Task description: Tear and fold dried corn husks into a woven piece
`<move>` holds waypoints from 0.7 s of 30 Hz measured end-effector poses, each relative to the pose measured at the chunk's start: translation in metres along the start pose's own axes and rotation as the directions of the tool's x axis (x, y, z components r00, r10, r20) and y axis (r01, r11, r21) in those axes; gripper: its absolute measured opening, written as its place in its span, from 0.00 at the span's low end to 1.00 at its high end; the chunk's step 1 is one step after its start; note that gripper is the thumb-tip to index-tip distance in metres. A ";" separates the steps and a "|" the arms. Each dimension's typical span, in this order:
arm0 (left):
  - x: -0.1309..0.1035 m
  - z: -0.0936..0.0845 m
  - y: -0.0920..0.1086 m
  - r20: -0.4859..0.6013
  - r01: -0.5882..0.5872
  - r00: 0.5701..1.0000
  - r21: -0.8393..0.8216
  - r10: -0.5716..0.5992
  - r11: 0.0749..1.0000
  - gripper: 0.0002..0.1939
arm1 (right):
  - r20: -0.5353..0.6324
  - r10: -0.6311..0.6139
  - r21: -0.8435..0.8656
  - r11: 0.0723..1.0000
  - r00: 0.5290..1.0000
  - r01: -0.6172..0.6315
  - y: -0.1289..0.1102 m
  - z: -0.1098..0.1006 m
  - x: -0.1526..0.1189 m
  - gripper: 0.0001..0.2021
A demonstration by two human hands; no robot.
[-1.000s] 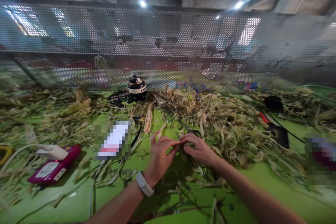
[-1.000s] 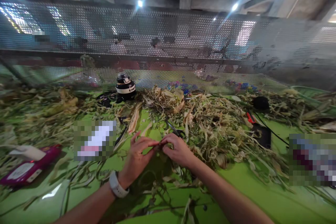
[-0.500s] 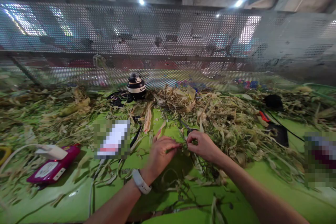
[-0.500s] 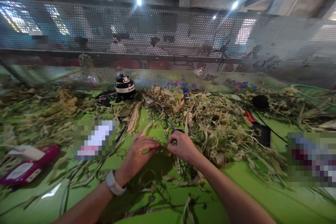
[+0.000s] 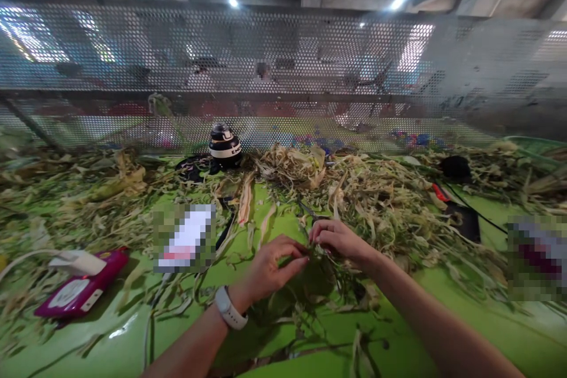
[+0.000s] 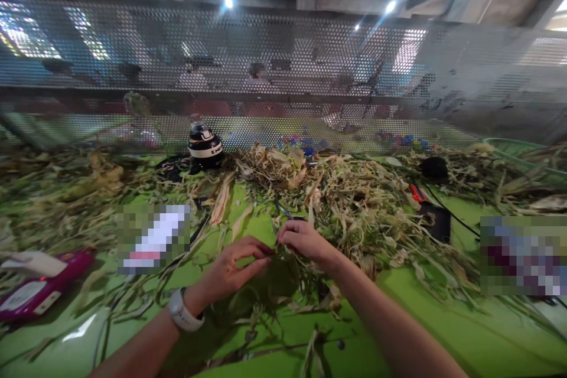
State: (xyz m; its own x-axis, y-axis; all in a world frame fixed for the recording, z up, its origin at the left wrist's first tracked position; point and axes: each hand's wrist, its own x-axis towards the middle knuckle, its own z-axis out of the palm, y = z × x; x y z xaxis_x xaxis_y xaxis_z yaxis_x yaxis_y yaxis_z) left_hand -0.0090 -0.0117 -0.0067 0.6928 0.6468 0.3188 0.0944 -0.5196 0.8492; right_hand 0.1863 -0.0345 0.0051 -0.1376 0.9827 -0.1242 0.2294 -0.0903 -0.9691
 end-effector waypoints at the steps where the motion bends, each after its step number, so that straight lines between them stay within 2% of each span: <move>1: 0.000 0.000 0.001 0.002 0.043 0.999 -0.045 -0.043 0.998 0.08 | 0.020 0.013 0.076 0.997 1.000 -0.015 -0.001 0.002 -0.001 0.05; 4: 0.001 0.002 -0.003 0.008 0.203 0.978 -0.231 -0.207 0.952 0.12 | 0.084 0.027 0.300 0.953 0.996 -0.051 -0.002 0.009 -0.005 0.05; 6: 0.001 0.003 -0.009 0.010 0.299 0.947 -0.395 -0.322 0.868 0.13 | 0.135 0.032 0.416 0.906 0.990 -0.086 0.000 0.012 -0.006 0.06; 8: 0.000 0.005 -0.014 0.007 0.334 0.917 -0.563 -0.399 0.756 0.13 | 0.180 0.039 0.478 0.870 0.983 -0.122 0.003 0.013 -0.005 0.06; 11: -0.001 0.007 -0.017 0.022 0.312 0.894 -0.747 -0.447 0.587 0.12 | 0.215 0.042 0.527 0.836 0.976 -0.152 0.006 0.015 -0.004 0.05; 13: -0.001 0.008 -0.018 0.061 0.333 0.880 -0.785 -0.470 0.522 0.11 | 0.212 0.039 0.539 0.829 0.976 -0.150 0.007 0.014 -0.003 0.04; 16: -0.001 0.008 -0.017 0.108 0.377 0.868 -0.778 -0.484 0.503 0.10 | 0.208 0.032 0.539 0.830 0.978 -0.142 0.004 0.012 -0.003 0.04; 21: 0.000 0.006 -0.013 0.143 0.351 0.900 -0.799 -0.412 0.488 0.11 | 0.258 0.026 0.482 0.863 0.966 -0.152 -0.004 0.007 -0.006 0.03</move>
State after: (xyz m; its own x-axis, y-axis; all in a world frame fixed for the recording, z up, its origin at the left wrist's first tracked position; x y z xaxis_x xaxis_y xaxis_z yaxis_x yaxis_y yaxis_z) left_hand -0.0060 -0.0086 -0.0208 0.6869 0.7162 -0.1235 -0.2825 0.4198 0.8626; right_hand 0.1795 -0.0415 0.0085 -0.3759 0.9048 -0.2001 -0.2460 -0.3056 -0.9198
